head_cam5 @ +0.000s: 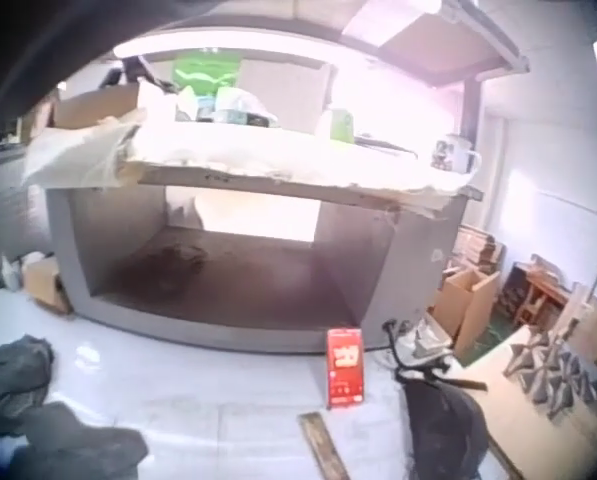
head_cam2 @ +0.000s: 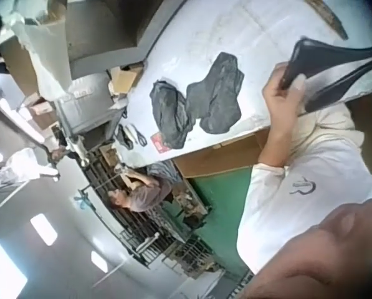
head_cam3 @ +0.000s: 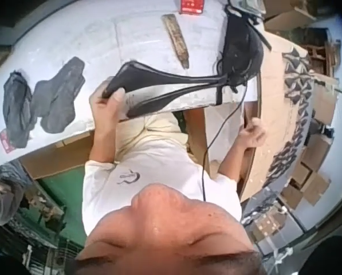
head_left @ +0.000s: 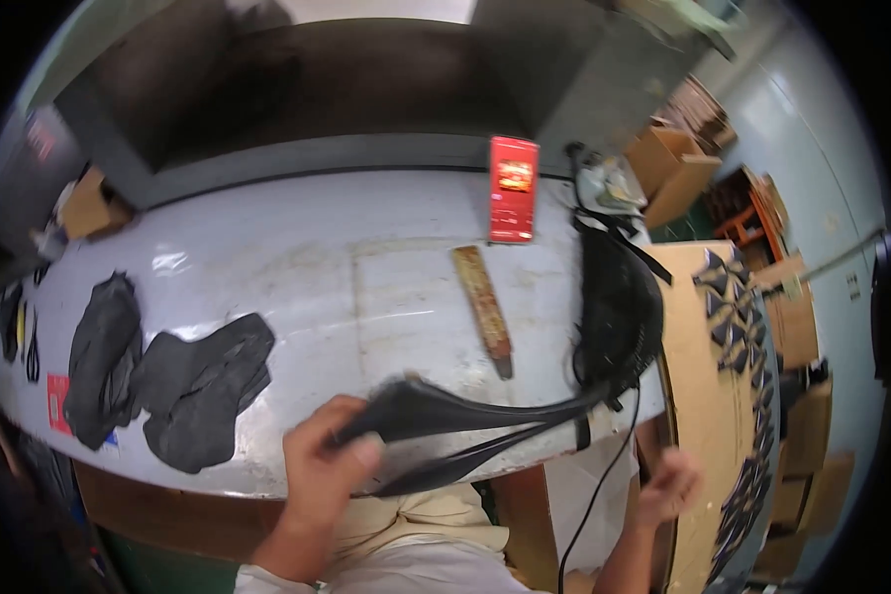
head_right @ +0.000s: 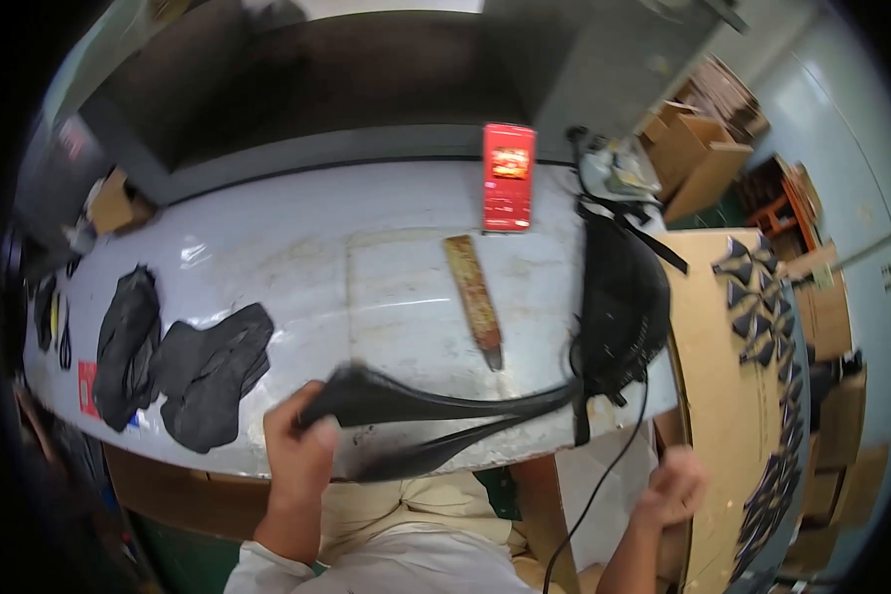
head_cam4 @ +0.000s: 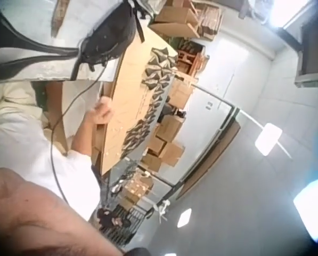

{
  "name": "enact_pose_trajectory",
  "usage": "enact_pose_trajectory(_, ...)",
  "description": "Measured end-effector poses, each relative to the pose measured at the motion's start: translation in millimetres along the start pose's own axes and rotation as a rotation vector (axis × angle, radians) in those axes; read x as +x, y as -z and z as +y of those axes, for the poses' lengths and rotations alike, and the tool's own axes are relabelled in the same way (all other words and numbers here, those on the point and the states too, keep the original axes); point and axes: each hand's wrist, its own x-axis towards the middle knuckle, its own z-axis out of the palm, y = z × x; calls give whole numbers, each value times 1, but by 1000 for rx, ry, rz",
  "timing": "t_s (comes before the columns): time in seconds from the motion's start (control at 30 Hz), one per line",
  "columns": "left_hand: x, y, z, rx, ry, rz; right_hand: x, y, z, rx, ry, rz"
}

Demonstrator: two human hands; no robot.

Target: Inspecting and fitting bicycle saddle covers onto foam padding at a factory workbench.

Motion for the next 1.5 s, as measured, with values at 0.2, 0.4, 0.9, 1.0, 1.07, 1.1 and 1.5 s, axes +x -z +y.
enact_pose_trajectory(0.2,14,31,-11,-398,344,71,-151,77,77,-742,-514,-742)
enact_pose_trajectory(0.4,-4,55,3,-91,331,55,-139,-67,-47,307,175,-1102)
enact_pose_trajectory(0.9,-46,86,28,4,491,-227,-103,-201,-87,593,-604,-1821)
enact_pose_trajectory(1.0,-46,81,27,11,546,-233,-103,-199,-88,598,-642,-1811)
enact_pose_trajectory(1.07,-48,80,16,2,452,-257,-104,-195,-84,624,-733,-1790)
enact_pose_trajectory(1.1,-46,77,14,-40,474,-260,-105,-192,-80,725,-814,-1757)
enact_pose_trajectory(1.5,-47,33,-25,-196,383,-261,-111,-177,-70,1037,-1007,-1297)
